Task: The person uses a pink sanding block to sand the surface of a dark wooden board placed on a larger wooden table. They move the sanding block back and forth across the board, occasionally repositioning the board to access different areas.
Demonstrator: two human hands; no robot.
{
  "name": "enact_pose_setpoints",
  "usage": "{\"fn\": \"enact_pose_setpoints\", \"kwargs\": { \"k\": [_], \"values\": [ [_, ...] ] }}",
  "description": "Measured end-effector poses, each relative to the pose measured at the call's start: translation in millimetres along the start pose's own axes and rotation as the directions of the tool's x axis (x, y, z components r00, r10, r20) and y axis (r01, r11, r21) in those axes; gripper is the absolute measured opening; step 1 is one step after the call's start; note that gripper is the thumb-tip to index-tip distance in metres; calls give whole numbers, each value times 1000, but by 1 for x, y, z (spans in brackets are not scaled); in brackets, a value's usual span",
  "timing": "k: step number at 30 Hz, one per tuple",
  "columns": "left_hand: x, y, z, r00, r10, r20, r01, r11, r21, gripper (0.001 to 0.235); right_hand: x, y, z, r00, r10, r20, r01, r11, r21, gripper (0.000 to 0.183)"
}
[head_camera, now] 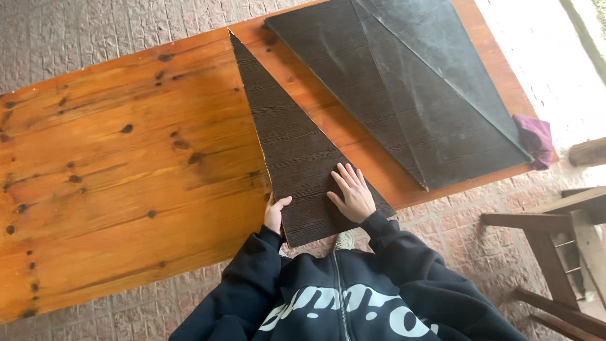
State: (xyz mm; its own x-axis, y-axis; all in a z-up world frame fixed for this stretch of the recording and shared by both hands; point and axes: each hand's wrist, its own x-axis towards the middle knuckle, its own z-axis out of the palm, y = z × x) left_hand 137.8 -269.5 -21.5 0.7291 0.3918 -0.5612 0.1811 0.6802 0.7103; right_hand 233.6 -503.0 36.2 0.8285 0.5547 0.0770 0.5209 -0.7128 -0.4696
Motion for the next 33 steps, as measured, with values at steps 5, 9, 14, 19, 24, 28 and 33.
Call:
{"fn": "enact_pose_setpoints", "kwargs": {
  "k": [5, 9, 14, 19, 24, 28, 33],
  "values": [
    [5, -38, 28, 1000, 16, -12, -16, 1000, -12, 61, -11, 46, -22, 999, -50, -17, 50, 999, -7, 61],
    [14, -62, 44, 999, 32, -21, -32, 999, -40, 60, -14, 71, -32, 997, -79, -12, 79, 997, -10, 63],
    [18, -68, 63, 998, 55, -26, -55, 998, 0, 56, -11, 92, -28, 998, -62, -2, 62, 998, 33, 63],
    [35, -79, 64, 998, 63, -18, -63, 998, -1, 55, -6, 105, -25, 999, -48, -14, 49, 998, 27, 61],
    [31, -71, 80, 999, 45, -22, -45, 999, 18, 55, -2, 110, -28, 999, -44, -14, 44, 999, 10, 61],
    [26, -57, 94, 999, 48, -20, -47, 997, 59, 55, 3, 115, -25, 999, -45, -31, 44, 999, -25, 61],
    [39, -54, 92, 998, 62, -18, -60, 991, 119, 60, 12, 116, -27, 999, -36, -13, 36, 999, -12, 61]
  ]
}}
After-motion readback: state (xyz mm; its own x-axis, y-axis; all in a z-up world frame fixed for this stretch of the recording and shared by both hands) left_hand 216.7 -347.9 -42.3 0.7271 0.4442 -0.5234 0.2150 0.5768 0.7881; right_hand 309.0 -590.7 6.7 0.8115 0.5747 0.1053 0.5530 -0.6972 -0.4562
